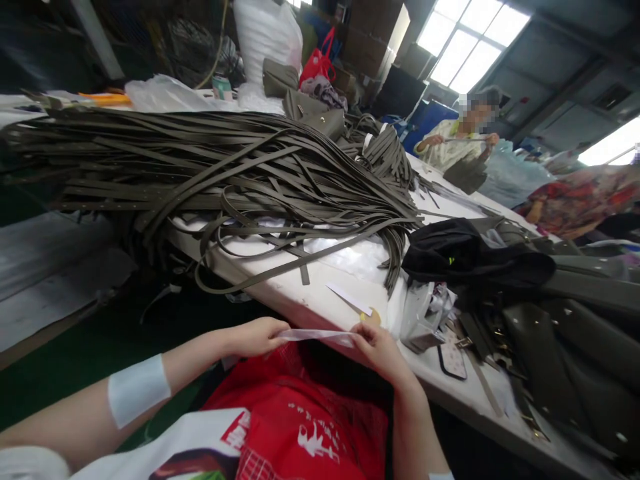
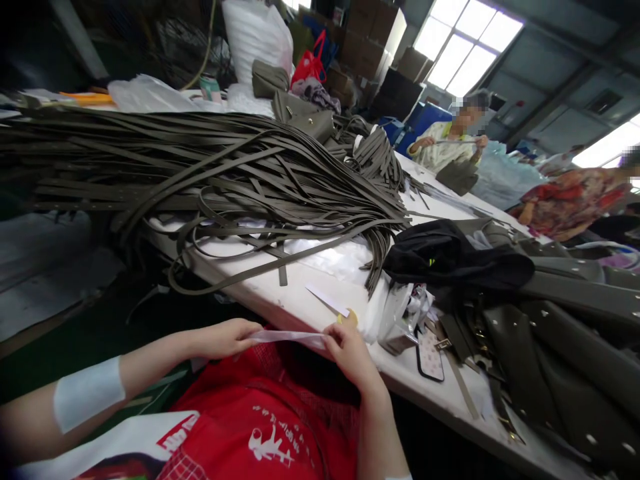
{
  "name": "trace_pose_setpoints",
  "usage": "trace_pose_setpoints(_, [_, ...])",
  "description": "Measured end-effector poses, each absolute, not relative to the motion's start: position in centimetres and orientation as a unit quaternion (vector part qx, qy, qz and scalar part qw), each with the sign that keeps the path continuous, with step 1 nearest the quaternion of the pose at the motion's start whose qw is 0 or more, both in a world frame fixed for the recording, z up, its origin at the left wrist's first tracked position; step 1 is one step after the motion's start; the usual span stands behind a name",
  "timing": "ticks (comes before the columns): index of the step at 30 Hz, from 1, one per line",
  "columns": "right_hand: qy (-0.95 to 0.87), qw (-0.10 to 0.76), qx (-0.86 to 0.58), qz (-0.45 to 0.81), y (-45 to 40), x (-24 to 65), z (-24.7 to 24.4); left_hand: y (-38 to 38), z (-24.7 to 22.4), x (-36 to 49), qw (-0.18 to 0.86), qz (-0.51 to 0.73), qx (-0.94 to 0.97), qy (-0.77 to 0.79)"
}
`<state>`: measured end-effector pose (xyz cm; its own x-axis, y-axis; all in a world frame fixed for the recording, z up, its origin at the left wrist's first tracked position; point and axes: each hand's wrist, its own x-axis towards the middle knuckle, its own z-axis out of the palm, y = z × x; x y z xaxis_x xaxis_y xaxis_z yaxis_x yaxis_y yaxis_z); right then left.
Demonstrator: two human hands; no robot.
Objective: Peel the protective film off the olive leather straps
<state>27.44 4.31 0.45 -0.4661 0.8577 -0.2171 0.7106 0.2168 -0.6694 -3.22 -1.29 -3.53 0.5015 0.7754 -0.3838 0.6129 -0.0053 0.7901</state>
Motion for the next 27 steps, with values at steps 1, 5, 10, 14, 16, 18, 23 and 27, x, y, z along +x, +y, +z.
trace_pose_setpoints(1, [-0.777, 0.093, -0.509, 0.359, 4.4, 26.8, 0.6, -1.6, -3.7, -3.3, 0.483, 0.081, 0.712, 0.504])
trace_pose_setpoints(5, [-0.796, 0.044, -0.471, 0.377, 3.9, 22.8, 1.6, -2.2, -3.1, -1.2, 0.376, 0.172, 0.735, 0.537])
trace_pose_setpoints(10, [-0.841, 0.034, -0.407, 0.354, 5.3, 19.8, 3.3, -0.9, -2.0, 1.1, 0.420, 0.198, 0.722, 0.514])
trace_pose_setpoints(14, [-0.818, 0.062, -0.524, 0.228, 11.3, 21.4, 3.3, -0.4, -2.9, -0.1, 0.457, 0.239, 0.677, 0.526])
trace_pose_setpoints(16, [-0.790, 0.066, -0.592, 0.144, 14.6, 22.3, 2.4, -0.5, -3.6, -0.7, 0.467, 0.256, 0.659, 0.531])
trace_pose_setpoints(18, [-0.776, 0.059, -0.619, 0.101, 16.9, 22.8, 1.1, -0.8, -4.1, -1.0, 0.478, 0.266, 0.647, 0.531])
trace_pose_setpoints(23, [-0.769, 0.021, -0.637, 0.050, 18.6, 22.7, -1.8, -1.2, -4.4, -1.2, 0.483, 0.269, 0.646, 0.527])
trace_pose_setpoints(27, [-0.763, -0.003, -0.646, 0.034, 18.4, 23.3, -2.0, -1.3, -4.4, -1.7, 0.491, 0.274, 0.634, 0.531])
